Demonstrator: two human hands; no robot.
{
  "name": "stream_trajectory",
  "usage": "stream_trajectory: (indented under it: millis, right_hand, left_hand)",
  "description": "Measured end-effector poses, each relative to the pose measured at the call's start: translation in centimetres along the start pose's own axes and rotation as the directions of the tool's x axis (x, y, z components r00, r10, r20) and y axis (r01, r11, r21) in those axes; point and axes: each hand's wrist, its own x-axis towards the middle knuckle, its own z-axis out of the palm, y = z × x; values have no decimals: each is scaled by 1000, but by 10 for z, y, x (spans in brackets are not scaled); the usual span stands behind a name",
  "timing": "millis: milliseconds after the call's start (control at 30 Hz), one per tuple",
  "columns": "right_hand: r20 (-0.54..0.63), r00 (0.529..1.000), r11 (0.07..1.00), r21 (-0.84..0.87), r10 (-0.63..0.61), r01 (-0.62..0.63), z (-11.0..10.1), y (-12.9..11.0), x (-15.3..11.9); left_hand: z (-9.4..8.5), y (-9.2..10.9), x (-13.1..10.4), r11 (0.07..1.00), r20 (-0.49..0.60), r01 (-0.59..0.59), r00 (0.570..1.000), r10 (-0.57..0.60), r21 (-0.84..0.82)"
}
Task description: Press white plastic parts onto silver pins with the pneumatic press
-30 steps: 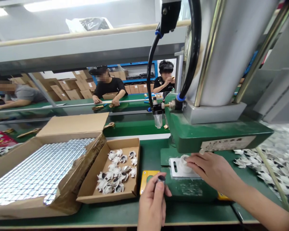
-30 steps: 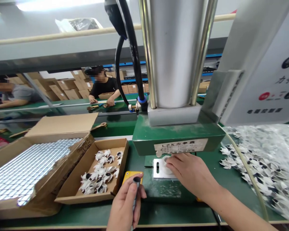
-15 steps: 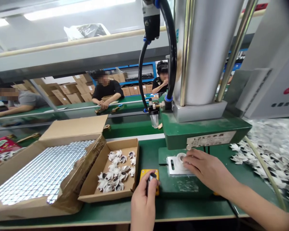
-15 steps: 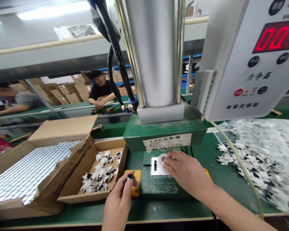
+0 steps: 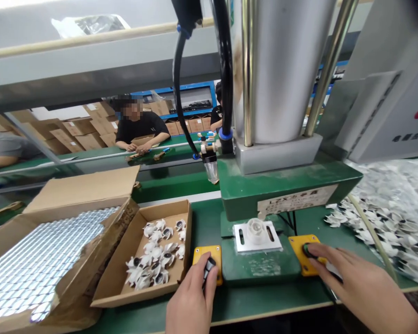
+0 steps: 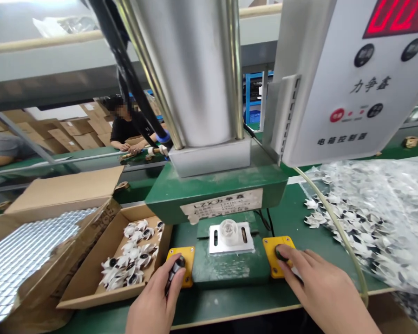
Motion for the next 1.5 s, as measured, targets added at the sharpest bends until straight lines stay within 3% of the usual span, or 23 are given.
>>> stream_trajectory:
  millis: [167, 300, 367, 500, 567, 633, 733, 800, 900, 1000, 1067, 1133, 1200, 1300, 1400, 1500]
  right_hand:
    - [83, 996, 999, 13, -32, 32, 2, -1, 4]
    - [80, 996, 992, 120, 28, -38, 3, 4, 5]
    - [87, 995, 980, 185, 52, -67, 3, 5, 4]
    - [136, 983, 918, 360, 127, -168, -6, 1, 11]
    - [213, 960, 837, 478, 183, -266, -14, -6, 21]
    - [322, 921, 700, 606, 220, -379, -23, -16, 37]
    - [419, 894, 457, 771, 160, -443, -33, -37, 68]
    - [426, 901, 362, 829, 86, -427, -36, -51, 89]
    - [386, 922, 291, 880, 19, -374, -30, -68, 111]
    - [373, 928, 258, 897, -3, -360, -22, -74, 115]
    - [452, 892, 304, 853, -20, -425, -20, -74, 110]
    - [565, 825, 356, 775, -22, -522, -24, -78, 106]
    - [650, 760, 366, 714, -29, -597, -32, -90, 105]
    - [695, 699, 315, 710, -169, -629, -37, -129, 116]
    - [655, 702, 151, 752, -281, -641, -27, -178, 140]
    - [626, 724, 3, 757, -288, -653, -12, -216, 165]
  left_hand:
    - [0, 0, 2, 997, 48, 68, 997, -66, -31]
    - [-6, 3, 5, 940, 67, 221, 975, -211, -261]
    - [-12, 8, 6, 844, 94, 294, 955, -283, -449]
    - [-20, 26, 5, 497, 229, 396, 903, -363, -772]
    - [-20, 36, 4, 372, 272, 394, 901, -339, -840]
    - [-19, 45, 2, 308, 315, 396, 906, -281, -865]
    - [-16, 54, -1, 268, 394, 432, 900, -186, -861]
    - [-15, 59, -5, 254, 432, 453, 891, -138, -854]
    - [-14, 60, -12, 222, 467, 477, 879, -99, -850]
    - [-11, 54, -19, 180, 480, 485, 874, -77, -856]
    - [-6, 47, -23, 157, 487, 492, 871, -67, -857]
    - [1, 37, -27, 138, 508, 512, 859, -67, -847]
    - [8, 27, -31, 123, 526, 532, 847, -76, -838]
    - [15, 15, -37, 97, 529, 536, 844, -94, -839]
    - [17, 9, -42, 82, 517, 527, 848, -116, -846]
    - [12, 7, -44, 61, 533, 543, 836, -132, -837]
